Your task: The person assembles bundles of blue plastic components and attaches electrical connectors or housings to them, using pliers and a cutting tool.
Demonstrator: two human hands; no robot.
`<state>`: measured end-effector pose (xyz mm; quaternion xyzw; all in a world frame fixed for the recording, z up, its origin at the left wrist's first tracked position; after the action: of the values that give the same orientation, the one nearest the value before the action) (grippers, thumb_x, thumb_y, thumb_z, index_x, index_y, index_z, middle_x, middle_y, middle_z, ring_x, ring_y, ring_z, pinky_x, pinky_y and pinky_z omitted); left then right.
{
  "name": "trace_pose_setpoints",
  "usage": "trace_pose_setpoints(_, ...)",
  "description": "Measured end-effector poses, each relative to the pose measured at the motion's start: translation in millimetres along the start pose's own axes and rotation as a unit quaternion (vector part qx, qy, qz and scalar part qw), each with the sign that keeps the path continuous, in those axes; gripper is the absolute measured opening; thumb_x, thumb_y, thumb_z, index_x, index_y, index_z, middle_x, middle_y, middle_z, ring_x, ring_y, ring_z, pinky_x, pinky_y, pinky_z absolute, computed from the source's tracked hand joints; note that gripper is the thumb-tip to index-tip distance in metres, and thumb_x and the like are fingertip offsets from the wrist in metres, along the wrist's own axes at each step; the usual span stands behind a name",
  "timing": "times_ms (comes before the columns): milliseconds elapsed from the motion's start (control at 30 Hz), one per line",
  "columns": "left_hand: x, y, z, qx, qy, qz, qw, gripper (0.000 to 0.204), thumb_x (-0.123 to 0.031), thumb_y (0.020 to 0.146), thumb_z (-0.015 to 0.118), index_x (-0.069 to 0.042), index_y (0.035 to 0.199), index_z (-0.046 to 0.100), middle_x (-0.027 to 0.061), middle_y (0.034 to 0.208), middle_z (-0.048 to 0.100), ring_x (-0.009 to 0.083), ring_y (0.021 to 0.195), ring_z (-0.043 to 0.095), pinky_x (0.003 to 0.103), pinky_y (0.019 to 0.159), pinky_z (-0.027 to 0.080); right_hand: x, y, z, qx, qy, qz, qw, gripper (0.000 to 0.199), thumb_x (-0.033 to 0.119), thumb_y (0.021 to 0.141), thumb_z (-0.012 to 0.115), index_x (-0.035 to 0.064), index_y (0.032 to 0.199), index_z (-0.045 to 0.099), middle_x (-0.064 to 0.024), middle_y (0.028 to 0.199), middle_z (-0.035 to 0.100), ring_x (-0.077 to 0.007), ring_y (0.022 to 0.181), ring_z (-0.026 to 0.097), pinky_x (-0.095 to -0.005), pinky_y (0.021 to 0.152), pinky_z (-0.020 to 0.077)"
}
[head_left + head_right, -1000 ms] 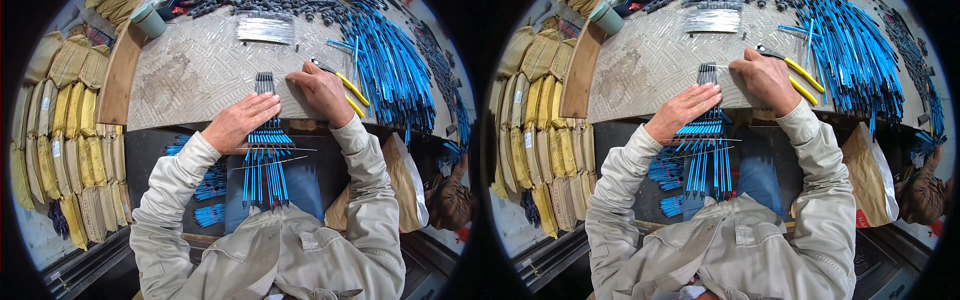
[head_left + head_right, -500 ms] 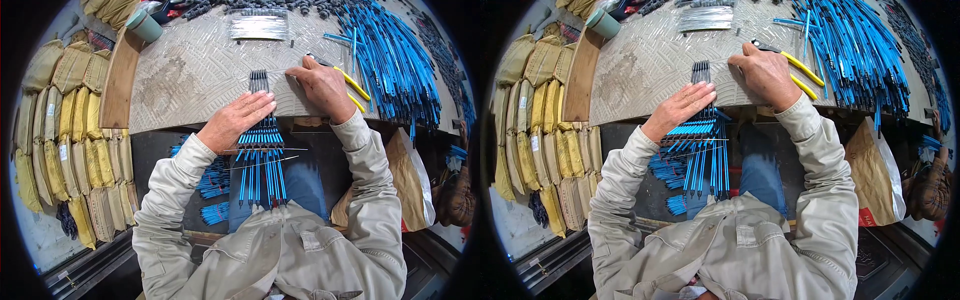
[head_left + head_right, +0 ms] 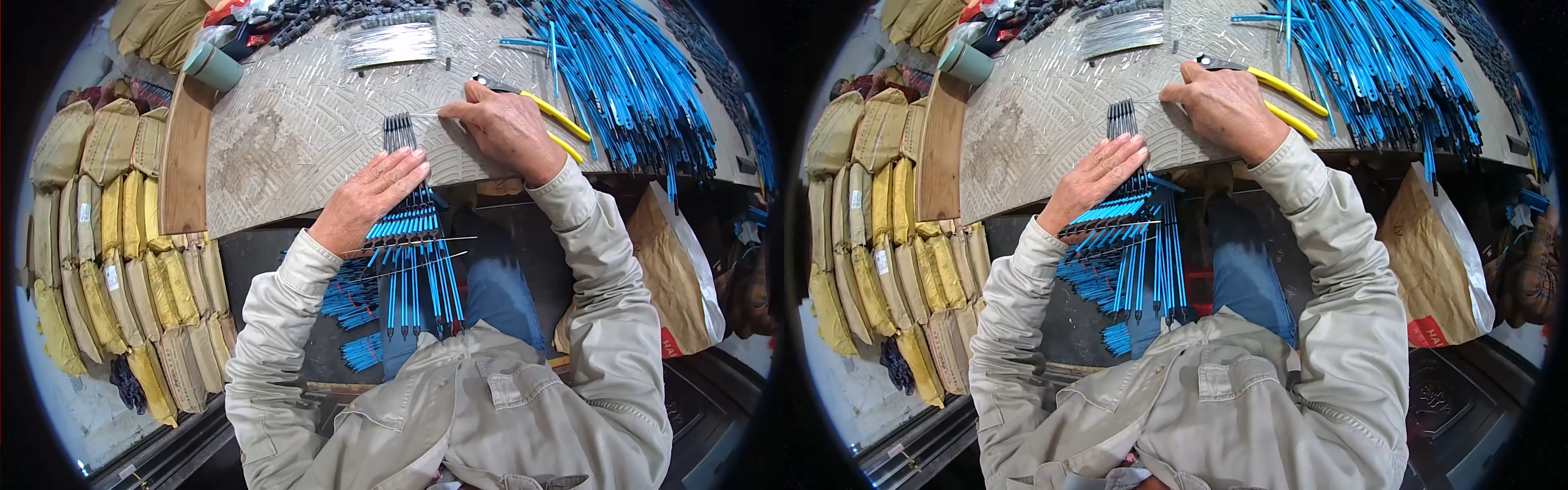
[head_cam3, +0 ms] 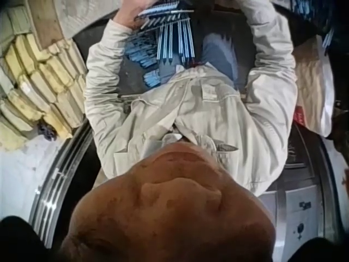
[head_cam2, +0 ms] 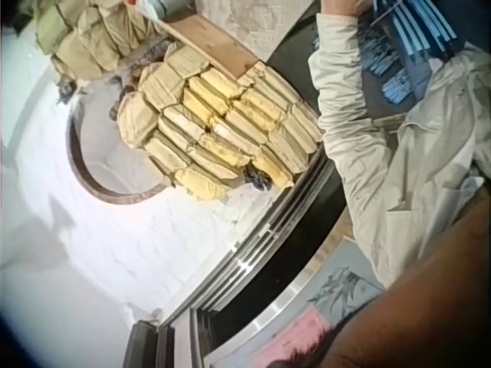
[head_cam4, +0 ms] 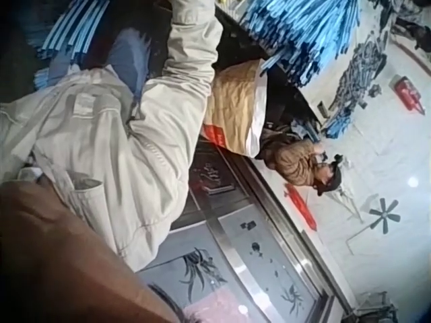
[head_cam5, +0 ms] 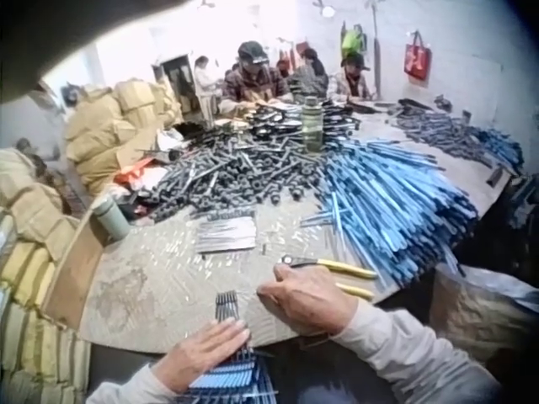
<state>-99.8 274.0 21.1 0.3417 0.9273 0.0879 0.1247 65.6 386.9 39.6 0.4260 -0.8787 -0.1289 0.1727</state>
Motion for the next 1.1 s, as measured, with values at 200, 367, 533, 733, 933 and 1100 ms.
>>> trace_pose_setpoints(200, -1, 2, -2, 0.020, -0.013, -0.010, 1.000, 0.045, -0.016, 0.086, 0.043, -0.008, 0.131, 0.043, 0.0072, 0.136, 0.042, 0.0233, 0.126, 0.038, 0.038, 0.105, 0.029, -7, 4, 1, -0.002, -0.003, 0.001, 1.000, 0.018, 0.015, 0.079, 0.054, 0.0198, 0.094, 0.064, -0.0070, 0.075, 0.052, -0.0280, 0.065, 0.059, -0.0406, 0.054, 0.0427)
trace_pose_setpoints(367, -1, 2, -4, 0.037, -0.036, -0.010, 0.999, 0.050, -0.025, 0.086, 0.044, -0.006, 0.132, 0.041, 0.0113, 0.136, 0.040, 0.0264, 0.128, 0.035, 0.040, 0.106, 0.026, -2, 10, 3, -0.026, -0.012, -0.042, 0.999, 0.011, 0.017, 0.079, 0.056, 0.0168, 0.088, 0.063, -0.0062, 0.074, 0.053, -0.0275, 0.062, 0.059, -0.0411, 0.051, 0.0433)
trace_pose_setpoints(533, -1, 2, -3, 0.040, -0.046, -0.010, 0.998, 0.054, -0.030, 0.084, 0.046, -0.005, 0.132, 0.040, 0.0130, 0.137, 0.039, 0.0278, 0.129, 0.034, 0.040, 0.106, 0.026, 1, 14, 5, -0.060, -0.021, -0.078, 0.995, 0.007, 0.019, 0.078, 0.057, 0.0139, 0.082, 0.060, -0.0060, 0.073, 0.053, -0.0271, 0.058, 0.059, -0.0404, 0.048, 0.0435)
trace_pose_setpoints(733, -1, 2, -3, 0.043, -0.041, -0.007, 0.998, 0.057, -0.031, 0.083, 0.050, -0.005, 0.132, 0.040, 0.0130, 0.137, 0.038, 0.0280, 0.129, 0.033, 0.040, 0.106, 0.025, 0, 11, 6, -0.063, -0.022, -0.066, 0.996, 0.008, 0.020, 0.078, 0.058, 0.0141, 0.083, 0.060, -0.0065, 0.074, 0.053, -0.0267, 0.057, 0.059, -0.0389, 0.046, 0.0442)
trace_pose_setpoints(933, -1, 2, -3, 0.043, -0.036, -0.009, 0.998, 0.062, -0.034, 0.080, 0.056, -0.005, 0.132, 0.040, 0.0131, 0.137, 0.038, 0.0280, 0.129, 0.033, 0.040, 0.106, 0.025, -2, 13, 8, -0.064, -0.033, -0.065, 0.995, 0.008, 0.020, 0.077, 0.058, 0.0158, 0.084, 0.060, -0.0068, 0.074, 0.053, -0.0270, 0.058, 0.060, -0.0395, 0.047, 0.0446)
trace_pose_setpoints(1100, -1, 2, -4, 0.044, -0.033, -0.005, 0.998, 0.064, -0.035, 0.079, 0.058, -0.005, 0.132, 0.040, 0.0131, 0.137, 0.038, 0.0280, 0.129, 0.033, 0.040, 0.106, 0.025, -1, 10, 5, -0.047, -0.027, -0.050, 0.997, 0.010, 0.019, 0.077, 0.058, 0.0174, 0.086, 0.061, -0.0065, 0.076, 0.053, -0.0270, 0.058, 0.060, -0.0395, 0.047, 0.0447)
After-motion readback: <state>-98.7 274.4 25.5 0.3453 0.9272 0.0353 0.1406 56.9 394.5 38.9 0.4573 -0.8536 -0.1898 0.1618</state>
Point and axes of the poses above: each hand's wrist, its own y-axis towards the middle knuckle, its own z-axis out of the palm, x = y × z, the point moved 4 cm from there along y, towards the middle knuckle
